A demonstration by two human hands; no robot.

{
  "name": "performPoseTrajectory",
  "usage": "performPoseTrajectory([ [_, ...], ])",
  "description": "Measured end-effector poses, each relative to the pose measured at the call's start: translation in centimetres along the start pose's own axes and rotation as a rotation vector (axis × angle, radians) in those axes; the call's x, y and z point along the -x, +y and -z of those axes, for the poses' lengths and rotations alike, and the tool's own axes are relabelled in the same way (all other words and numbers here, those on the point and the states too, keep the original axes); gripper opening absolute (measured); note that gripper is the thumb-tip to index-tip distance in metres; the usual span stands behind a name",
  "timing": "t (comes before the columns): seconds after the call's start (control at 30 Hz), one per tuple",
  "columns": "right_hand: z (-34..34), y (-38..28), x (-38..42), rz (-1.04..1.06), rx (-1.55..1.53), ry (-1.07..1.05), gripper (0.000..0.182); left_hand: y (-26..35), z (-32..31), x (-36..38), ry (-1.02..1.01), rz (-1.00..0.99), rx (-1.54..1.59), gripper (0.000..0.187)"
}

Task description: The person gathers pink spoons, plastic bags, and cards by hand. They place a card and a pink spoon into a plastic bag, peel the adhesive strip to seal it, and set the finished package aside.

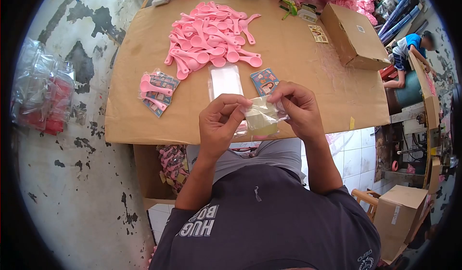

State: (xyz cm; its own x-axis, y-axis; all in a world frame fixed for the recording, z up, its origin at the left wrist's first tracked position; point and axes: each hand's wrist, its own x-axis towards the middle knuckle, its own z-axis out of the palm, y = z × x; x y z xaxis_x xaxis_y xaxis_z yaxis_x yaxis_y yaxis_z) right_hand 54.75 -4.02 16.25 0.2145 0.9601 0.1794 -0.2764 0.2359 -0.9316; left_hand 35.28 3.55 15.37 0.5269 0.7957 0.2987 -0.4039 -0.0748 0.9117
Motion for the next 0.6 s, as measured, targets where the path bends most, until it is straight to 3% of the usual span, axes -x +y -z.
performPoseTrajectory([
  [0.23,0.8,-0.7,-0.4,0.083,0.103,-0.099,0.013,-0.1,0.2,0.1,-0.021,0.025,-0.017,0.009],
  [0.3,0.8,-1.2,-0.2,0.058,0.066,-0.122,0.012,-0.1,-0.1,-0.2,0.022,0.004,0.137,0.007],
  [0.43,0.4,-1.2,-0.3,0.036,0.218,-0.067,0.009,-0.5,0.1,-0.1,0.022,0.061,-0.008,0.010],
  [0.6,0.3,-0.9,-0.5,0.045,0.113,-0.021,0.028,-0.1,-0.7,-0.7,0.073,0.148,0.042,0.035],
])
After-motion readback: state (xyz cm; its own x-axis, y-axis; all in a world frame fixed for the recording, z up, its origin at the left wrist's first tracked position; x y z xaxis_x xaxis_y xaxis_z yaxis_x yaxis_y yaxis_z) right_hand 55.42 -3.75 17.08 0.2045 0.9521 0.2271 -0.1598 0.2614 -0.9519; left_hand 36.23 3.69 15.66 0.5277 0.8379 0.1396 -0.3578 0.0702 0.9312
